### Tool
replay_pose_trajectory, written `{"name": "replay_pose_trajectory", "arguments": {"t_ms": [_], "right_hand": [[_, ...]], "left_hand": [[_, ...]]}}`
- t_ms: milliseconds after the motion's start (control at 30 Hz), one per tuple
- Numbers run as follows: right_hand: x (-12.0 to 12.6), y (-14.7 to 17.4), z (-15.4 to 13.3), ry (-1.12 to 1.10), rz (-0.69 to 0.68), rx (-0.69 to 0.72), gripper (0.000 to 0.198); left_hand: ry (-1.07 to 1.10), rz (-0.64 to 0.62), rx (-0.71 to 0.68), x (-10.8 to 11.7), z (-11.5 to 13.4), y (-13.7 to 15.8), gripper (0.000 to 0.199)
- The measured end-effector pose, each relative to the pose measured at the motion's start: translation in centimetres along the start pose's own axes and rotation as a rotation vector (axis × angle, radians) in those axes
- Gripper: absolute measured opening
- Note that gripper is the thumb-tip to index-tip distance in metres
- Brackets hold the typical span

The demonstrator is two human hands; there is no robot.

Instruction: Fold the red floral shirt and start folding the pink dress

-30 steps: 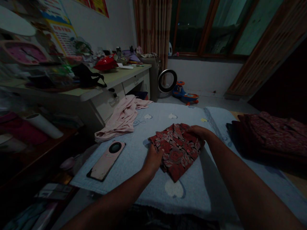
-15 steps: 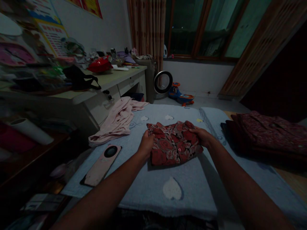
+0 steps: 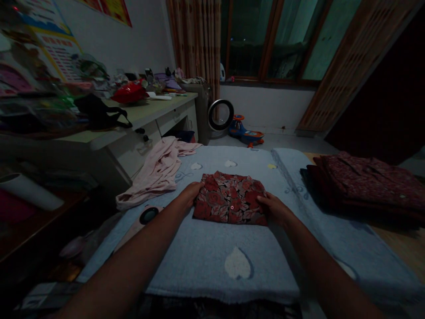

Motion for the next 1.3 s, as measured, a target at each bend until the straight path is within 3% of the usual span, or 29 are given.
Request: {"name": "replay_pose_trajectory", "arguments": {"t_ms": [100,200,267,433,600,700,800,900,1033,1233,1300], "right_hand": [[0.9,1.1,0.4,0.045,0.001,0.024,0.057],[1.0,1.5,0.8,0.054,-0.014,0.055,0.070],[0.6,1.4,0.8,0.040,-0.002,0.069,0.071],[-0.5,1.6,0.2,-0.063,0.107,0.030,0.064],[0.0,2.4,1.0,0.008,0.130,0.042,0.072],[1.4,2.4,1.6,0.271,0.108,0.109,0.079],[3.1,1.4,0.7,0.658,0.246,0.245,0.073],[3.3,-0.6,-1.6,0.918,0.373,0.380,0.049],[1.6,-4.1,-4.1,1.141,0.412,0.434,0.026],[0.1,-7.4,-3.7,1.158,0.224,0.441,0.020],[0.4,-7.7,-3.1,1.138,0.227,0.452,0.020]], "left_hand": [[-0.117,0.007,0.081,1.4,-0.6,1.6,0.060],[-0.227,-0.003,-0.016,2.2,-0.6,3.0,0.089],[-0.283,-0.029,-0.122,2.1,-0.5,3.5,0.094],[-0.259,0.004,-0.301,1.0,-0.4,4.3,0.086],[-0.287,-0.033,-0.331,1.6,-1.3,5.9,0.067],[-0.615,-0.047,-0.354,3.0,-2.2,6.6,0.062],[-1.023,0.080,-0.411,3.7,-1.9,6.5,0.049],[-1.148,0.186,-0.530,2.8,-0.1,5.1,0.043],[-1.099,0.197,-0.674,0.0,2.2,1.8,0.036],[-1.109,0.203,-0.597,-2.0,2.9,-2.1,0.032],[-1.103,0.161,-0.586,-2.1,2.7,-2.6,0.029]]}}
Point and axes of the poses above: each hand's wrist, its own y-axis away from the middle knuckle, its own x-axis out of the back of the hand, z = x × y, the point moved 2 cm from there along -y, towards the middle knuckle, and after that the axes turned 5 degrees about z, right-handed, at the moved point
